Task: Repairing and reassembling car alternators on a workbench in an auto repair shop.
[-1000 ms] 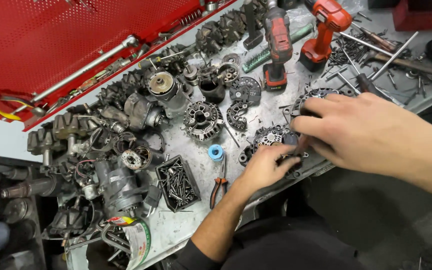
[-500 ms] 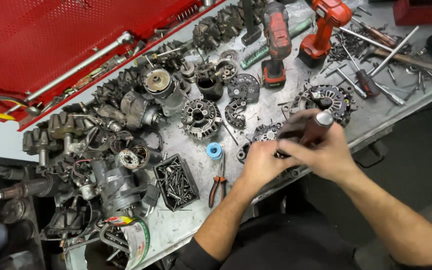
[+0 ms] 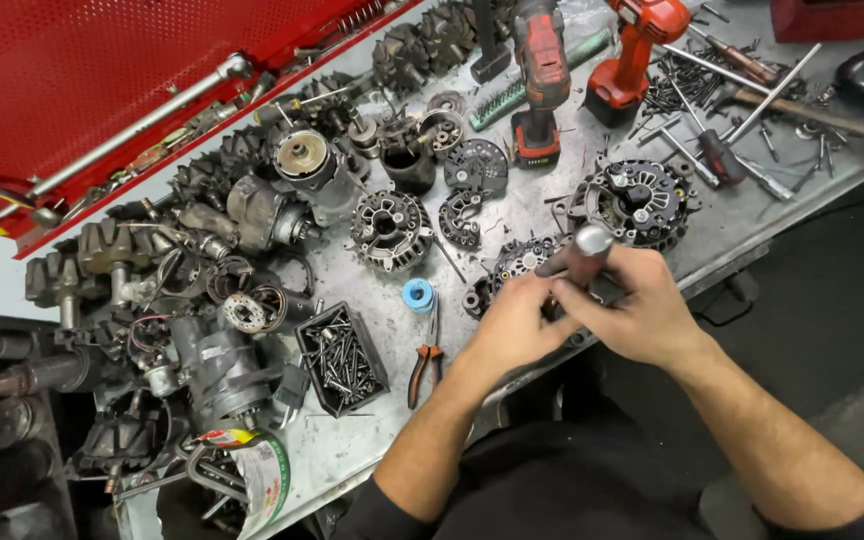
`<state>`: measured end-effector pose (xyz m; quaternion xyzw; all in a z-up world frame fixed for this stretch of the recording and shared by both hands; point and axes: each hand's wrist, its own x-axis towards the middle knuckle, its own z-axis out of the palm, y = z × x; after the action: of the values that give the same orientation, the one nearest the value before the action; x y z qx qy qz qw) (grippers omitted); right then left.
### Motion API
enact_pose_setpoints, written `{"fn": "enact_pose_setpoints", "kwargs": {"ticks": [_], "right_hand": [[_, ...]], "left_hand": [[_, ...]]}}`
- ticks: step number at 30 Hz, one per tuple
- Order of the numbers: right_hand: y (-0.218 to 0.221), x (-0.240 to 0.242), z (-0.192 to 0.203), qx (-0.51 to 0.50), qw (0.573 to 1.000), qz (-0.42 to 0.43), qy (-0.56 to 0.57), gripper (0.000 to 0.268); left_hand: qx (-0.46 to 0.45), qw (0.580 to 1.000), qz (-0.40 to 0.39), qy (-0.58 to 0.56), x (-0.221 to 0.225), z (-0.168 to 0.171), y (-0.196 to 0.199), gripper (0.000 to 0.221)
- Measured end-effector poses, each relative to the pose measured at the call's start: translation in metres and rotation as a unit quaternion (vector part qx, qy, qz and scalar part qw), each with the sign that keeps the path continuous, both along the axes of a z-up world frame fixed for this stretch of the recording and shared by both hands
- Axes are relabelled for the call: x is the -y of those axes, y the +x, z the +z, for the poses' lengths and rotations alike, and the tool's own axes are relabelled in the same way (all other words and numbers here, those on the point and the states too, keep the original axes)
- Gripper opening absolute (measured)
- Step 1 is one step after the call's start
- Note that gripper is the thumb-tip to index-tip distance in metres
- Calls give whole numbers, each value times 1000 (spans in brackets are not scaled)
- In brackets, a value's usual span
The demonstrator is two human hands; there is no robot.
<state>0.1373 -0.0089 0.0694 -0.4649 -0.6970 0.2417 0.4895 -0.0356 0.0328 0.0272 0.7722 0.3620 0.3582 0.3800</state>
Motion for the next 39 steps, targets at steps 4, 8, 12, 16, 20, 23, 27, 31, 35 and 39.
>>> {"fn": "enact_pose_setpoints", "kwargs": {"ticks": [4, 8, 12, 16, 20, 23, 27, 31, 35, 39], "right_hand": [[-1, 0, 10, -31, 999, 23, -6, 16], [-9, 4, 17, -15, 998, -10, -52, 31], [-7, -1, 10, -37, 996, -30, -78, 27], [-10, -2, 17, -48, 996, -10, -73, 31], [-12, -4, 5, -45, 998, 43, -14, 21], [-9, -5, -5, -30, 999, -7, -17, 22], [-13, -2, 8, -72, 997, -5, -29, 22], [-14, -3, 10, -90, 994, 11, -66, 25], [-12, -4, 5, -55, 997, -14, -44, 22], [-8, -4, -9, -111, 993, 1, -47, 22]], "left_hand": [[-7, 995, -95, 24, 1, -25, -3, 21], [-99, 994, 40, 9, 6, -2, 6, 23], [40, 995, -56, 72, 4, 1, -1, 35], [-22, 998, -53, 24, 1, -29, 3, 25], [-100, 992, 63, -33, 1, 1, 8, 23], [2, 999, 3, 48, 5, 12, 0, 33], [-30, 997, -66, 40, 4, -27, -2, 20], [-60, 997, 56, 2, 6, 4, 8, 27], [56, 997, -44, -19, 6, 5, 0, 37], [-16, 997, -60, 49, 8, -19, -4, 21]]}}
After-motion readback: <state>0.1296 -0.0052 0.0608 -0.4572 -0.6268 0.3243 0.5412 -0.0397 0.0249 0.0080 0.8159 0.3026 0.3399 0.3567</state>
